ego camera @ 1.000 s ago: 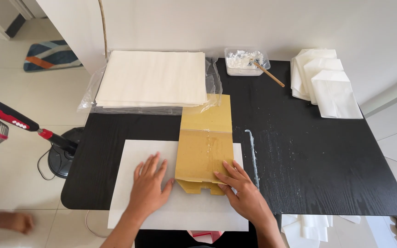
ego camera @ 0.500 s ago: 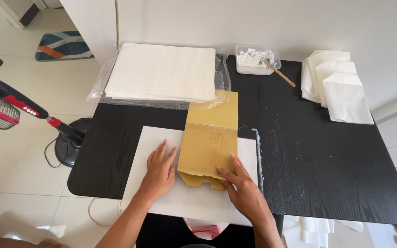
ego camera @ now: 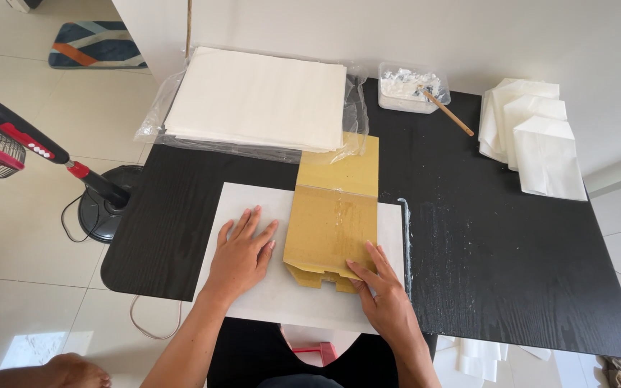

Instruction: Manually folding paper sheets around a template and applying glue to assemble paper bags.

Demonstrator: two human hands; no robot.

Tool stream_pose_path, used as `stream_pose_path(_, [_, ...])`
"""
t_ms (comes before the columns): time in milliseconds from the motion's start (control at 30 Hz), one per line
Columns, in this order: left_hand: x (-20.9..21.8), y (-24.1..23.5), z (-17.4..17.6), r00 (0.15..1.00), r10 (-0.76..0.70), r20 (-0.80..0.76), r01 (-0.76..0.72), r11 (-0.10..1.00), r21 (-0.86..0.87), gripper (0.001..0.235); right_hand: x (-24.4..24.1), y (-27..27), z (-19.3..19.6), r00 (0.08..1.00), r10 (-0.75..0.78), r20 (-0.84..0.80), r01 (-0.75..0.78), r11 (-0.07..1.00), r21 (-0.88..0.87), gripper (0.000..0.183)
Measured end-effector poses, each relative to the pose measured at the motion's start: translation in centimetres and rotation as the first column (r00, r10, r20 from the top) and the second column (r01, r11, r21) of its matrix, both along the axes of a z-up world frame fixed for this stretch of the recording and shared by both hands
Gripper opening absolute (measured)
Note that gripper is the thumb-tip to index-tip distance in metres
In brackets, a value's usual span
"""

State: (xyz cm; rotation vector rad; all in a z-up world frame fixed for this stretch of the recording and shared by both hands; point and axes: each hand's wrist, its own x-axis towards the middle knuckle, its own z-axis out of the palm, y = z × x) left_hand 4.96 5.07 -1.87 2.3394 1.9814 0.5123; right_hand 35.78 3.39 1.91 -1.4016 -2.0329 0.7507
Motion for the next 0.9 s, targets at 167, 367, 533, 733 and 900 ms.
stream_pose_path(167, [-0.1, 0.9, -0.2, 0.998, -0.032, 0.050, 0.032, 0.999, 0.003, 0.044, 0.4, 0.2, -0.6, 0.999, 0.029, -0.019, -0.029, 0.999, -0.040, 0.036])
stream_pose_path(367, [0.0, 1.3, -0.1, 0.998, -0.033, 0.062, 0.034, 0.999, -0.004, 0.044, 0.4, 0.4, -0.6, 0.998, 0.041, 0.048, -0.039, 0.999, -0.030, 0.037])
stream_pose_path(533, [0.2, 1.5, -0.2, 0.999, -0.034, 0.034, 0.033, 0.999, 0.020, 0.043, 0.7, 0.9, -1.0, 0.993, 0.099, 0.061, -0.103, 0.993, 0.066, 0.038])
stream_pose_path(733, [0.2, 1.7, -0.3, 0.999, -0.037, 0.032, 0.036, 0.999, 0.029, 0.043, 0.7, 1.1, -1.5, 0.992, 0.099, 0.072, -0.103, 0.993, 0.049, 0.038])
stream_pose_path(900, [0.3, 1.5, 0.0, 0.999, -0.035, 0.025, 0.034, 0.999, 0.038, 0.043, 0.8, 1.4, -1.7, 0.990, 0.104, 0.098, -0.108, 0.994, 0.032, 0.042])
